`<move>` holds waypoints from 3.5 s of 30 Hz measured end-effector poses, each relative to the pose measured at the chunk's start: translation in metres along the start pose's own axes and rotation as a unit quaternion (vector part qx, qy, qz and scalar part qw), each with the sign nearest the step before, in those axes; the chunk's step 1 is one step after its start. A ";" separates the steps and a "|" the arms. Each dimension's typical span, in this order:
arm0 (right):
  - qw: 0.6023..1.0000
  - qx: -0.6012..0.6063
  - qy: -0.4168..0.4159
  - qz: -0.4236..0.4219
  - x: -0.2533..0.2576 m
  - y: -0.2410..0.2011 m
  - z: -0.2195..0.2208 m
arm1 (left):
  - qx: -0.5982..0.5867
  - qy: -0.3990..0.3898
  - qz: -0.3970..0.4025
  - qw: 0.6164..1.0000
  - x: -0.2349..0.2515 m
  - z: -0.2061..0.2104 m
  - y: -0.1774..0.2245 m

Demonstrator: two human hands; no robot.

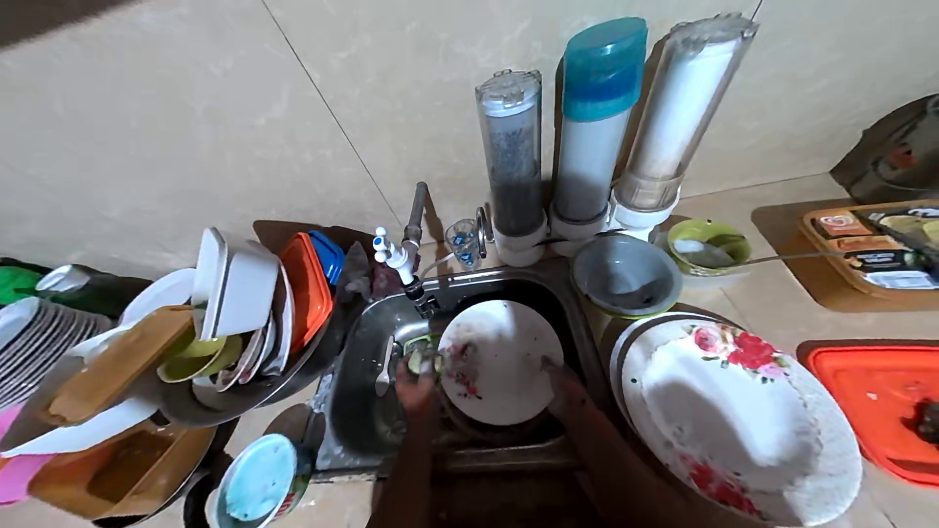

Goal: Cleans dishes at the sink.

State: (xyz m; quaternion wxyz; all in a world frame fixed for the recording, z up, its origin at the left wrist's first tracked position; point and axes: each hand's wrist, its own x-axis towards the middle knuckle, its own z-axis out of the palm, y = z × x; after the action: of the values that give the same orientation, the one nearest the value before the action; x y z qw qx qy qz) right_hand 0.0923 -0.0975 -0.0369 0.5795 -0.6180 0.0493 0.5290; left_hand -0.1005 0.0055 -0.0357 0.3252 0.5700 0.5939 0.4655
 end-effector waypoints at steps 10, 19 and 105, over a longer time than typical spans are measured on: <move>0.997 -0.062 -0.038 -0.037 -0.001 0.004 0.006 | 0.138 -0.128 0.222 0.957 -0.018 -0.047 0.065; 0.970 -0.115 -0.147 -0.159 0.004 -0.012 -0.008 | 0.143 -0.198 0.402 0.882 0.023 -0.042 0.078; 0.924 0.201 -0.302 -0.120 -0.029 0.012 -0.001 | 0.308 -0.224 0.374 0.846 -0.038 0.078 0.054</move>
State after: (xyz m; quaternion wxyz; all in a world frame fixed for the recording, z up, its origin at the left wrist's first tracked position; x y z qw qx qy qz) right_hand 0.0721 -0.1178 -0.0249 0.7378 -0.3007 -0.0973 0.5964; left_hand -0.0033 -0.0224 -0.0188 0.0584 0.9083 0.3599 0.2052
